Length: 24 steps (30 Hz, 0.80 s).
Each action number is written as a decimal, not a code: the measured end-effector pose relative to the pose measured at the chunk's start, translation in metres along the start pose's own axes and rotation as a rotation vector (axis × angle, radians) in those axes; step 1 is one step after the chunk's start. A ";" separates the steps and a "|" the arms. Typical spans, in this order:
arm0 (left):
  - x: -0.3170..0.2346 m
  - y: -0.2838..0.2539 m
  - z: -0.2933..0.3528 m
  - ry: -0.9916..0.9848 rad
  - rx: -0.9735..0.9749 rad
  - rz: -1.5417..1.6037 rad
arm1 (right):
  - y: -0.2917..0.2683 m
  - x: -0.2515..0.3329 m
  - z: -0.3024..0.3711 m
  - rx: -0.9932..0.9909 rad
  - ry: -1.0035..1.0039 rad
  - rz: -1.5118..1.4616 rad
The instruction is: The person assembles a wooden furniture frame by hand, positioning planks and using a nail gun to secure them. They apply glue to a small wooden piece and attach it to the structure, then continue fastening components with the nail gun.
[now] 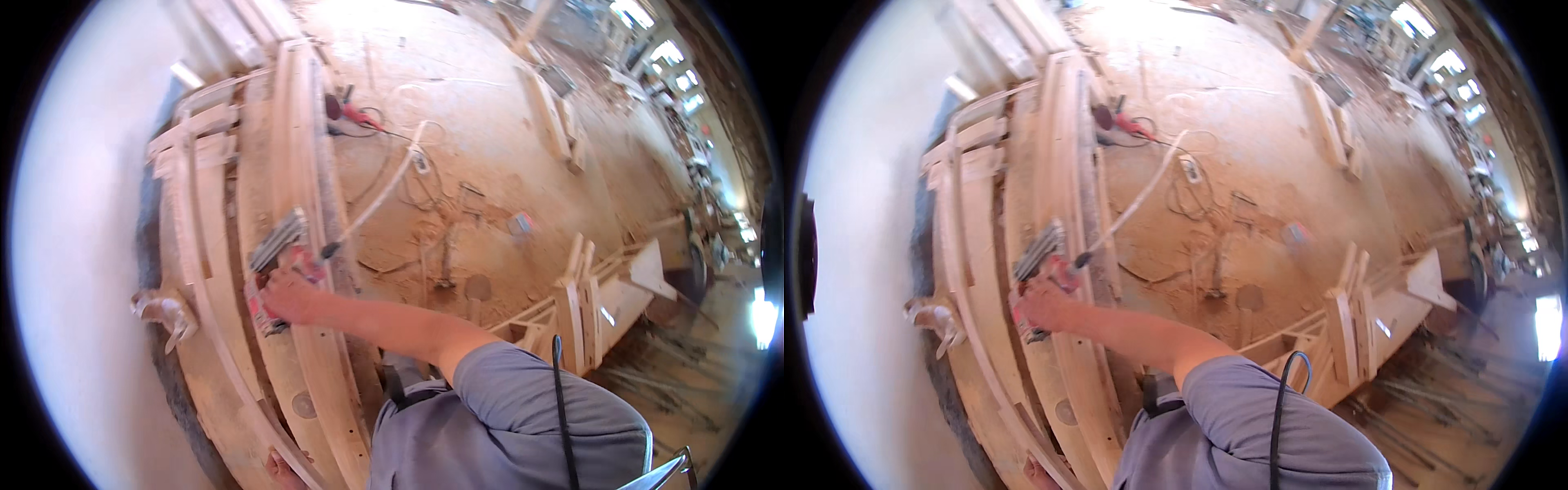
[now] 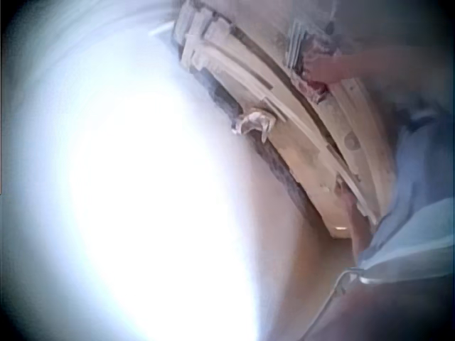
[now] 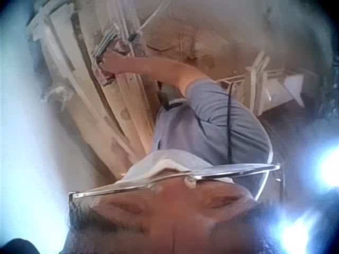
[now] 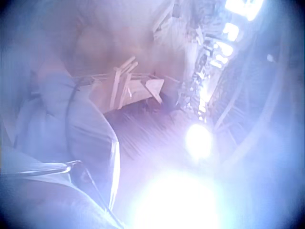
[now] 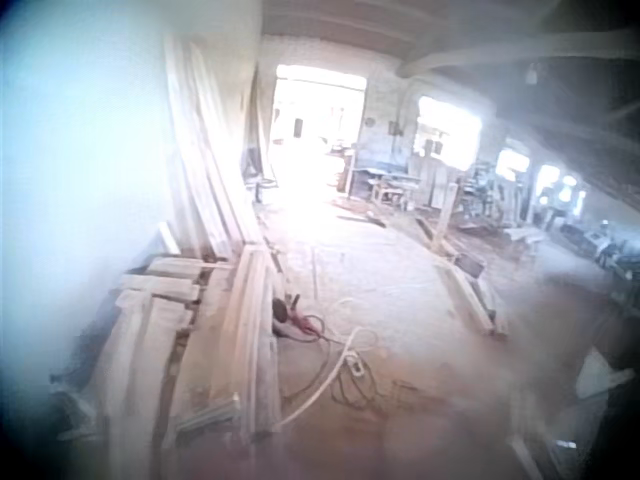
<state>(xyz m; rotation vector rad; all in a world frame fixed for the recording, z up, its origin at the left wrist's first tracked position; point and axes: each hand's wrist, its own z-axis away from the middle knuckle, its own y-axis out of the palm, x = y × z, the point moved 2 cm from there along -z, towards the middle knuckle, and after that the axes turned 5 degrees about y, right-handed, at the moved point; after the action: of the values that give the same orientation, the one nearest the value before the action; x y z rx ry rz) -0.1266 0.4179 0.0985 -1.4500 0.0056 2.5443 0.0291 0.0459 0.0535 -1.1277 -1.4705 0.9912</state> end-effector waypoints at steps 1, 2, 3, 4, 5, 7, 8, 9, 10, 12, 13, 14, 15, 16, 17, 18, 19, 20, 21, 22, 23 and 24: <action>-0.002 0.010 -0.006 0.008 0.018 -0.002 | -0.017 0.003 0.011 -0.028 0.016 -0.050; -0.005 0.021 -0.010 0.015 0.042 0.008 | -0.015 0.002 0.022 0.010 0.083 -0.248; -0.009 0.030 -0.011 0.034 0.054 0.012 | -0.021 0.005 0.029 0.037 0.131 -0.458; -0.013 0.039 -0.014 0.058 0.069 0.006 | -0.026 0.007 0.044 0.100 0.208 -0.777; -0.014 0.060 -0.025 0.060 0.150 -0.011 | -0.047 -0.006 0.076 0.136 0.345 -1.074; -0.031 0.103 -0.041 0.122 0.243 -0.099 | -0.068 -0.008 0.106 0.138 0.469 -1.487; -0.044 0.123 -0.049 0.169 0.271 -0.151 | -0.073 -0.007 0.114 0.115 0.488 -1.587; -0.057 0.146 -0.055 0.215 0.296 -0.198 | -0.079 -0.005 0.121 0.098 0.501 -1.684; -0.069 0.166 -0.059 0.254 0.312 -0.220 | -0.085 -0.006 0.125 -0.025 0.478 -1.771; -0.089 0.212 -0.068 0.352 0.349 -0.232 | -0.106 -0.024 0.129 -0.274 0.401 -1.898; -0.096 0.233 -0.068 0.373 0.388 -0.238 | -0.120 -0.033 0.137 -0.379 0.417 -1.995; -0.099 0.264 -0.066 0.445 0.415 -0.295 | -0.131 -0.049 0.153 -0.503 0.504 -1.834; -0.103 0.297 -0.061 0.526 0.440 -0.348 | -0.141 -0.065 0.167 -0.628 0.579 -1.666; -0.104 0.331 -0.048 0.590 0.472 -0.415 | -0.150 -0.081 0.185 -0.750 0.655 -1.493; -0.107 0.367 -0.032 0.659 0.506 -0.469 | -0.156 -0.096 0.203 -0.814 0.768 -1.620; -0.115 0.395 -0.019 0.741 0.507 -0.536 | -0.168 -0.116 0.217 -0.865 0.834 -1.646; -0.119 0.426 -0.013 0.674 0.651 -0.505 | -0.183 -0.139 0.236 -0.915 0.906 -1.670; -0.124 0.452 -0.008 0.608 0.780 -0.479 | -0.197 -0.161 0.252 -0.966 0.967 -1.654; -0.130 0.480 0.001 0.565 0.892 -0.503 | -0.208 -0.182 0.271 -1.018 1.042 -1.642; -0.136 0.511 0.013 0.514 1.002 -0.525 | -0.218 -0.209 0.291 -1.076 1.119 -1.575; -0.141 0.540 0.028 0.463 1.114 -0.538 | -0.229 -0.238 0.314 -1.132 1.194 -1.494; -0.141 0.567 0.042 0.430 1.217 -0.541 | -0.233 -0.266 0.341 -1.228 1.164 -1.498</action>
<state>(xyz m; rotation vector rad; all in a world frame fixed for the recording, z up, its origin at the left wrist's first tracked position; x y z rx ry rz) -0.1985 -0.1570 0.1828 -1.1457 0.8995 1.2570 -0.3240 -0.2784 0.1601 -0.6484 -1.2224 -1.5366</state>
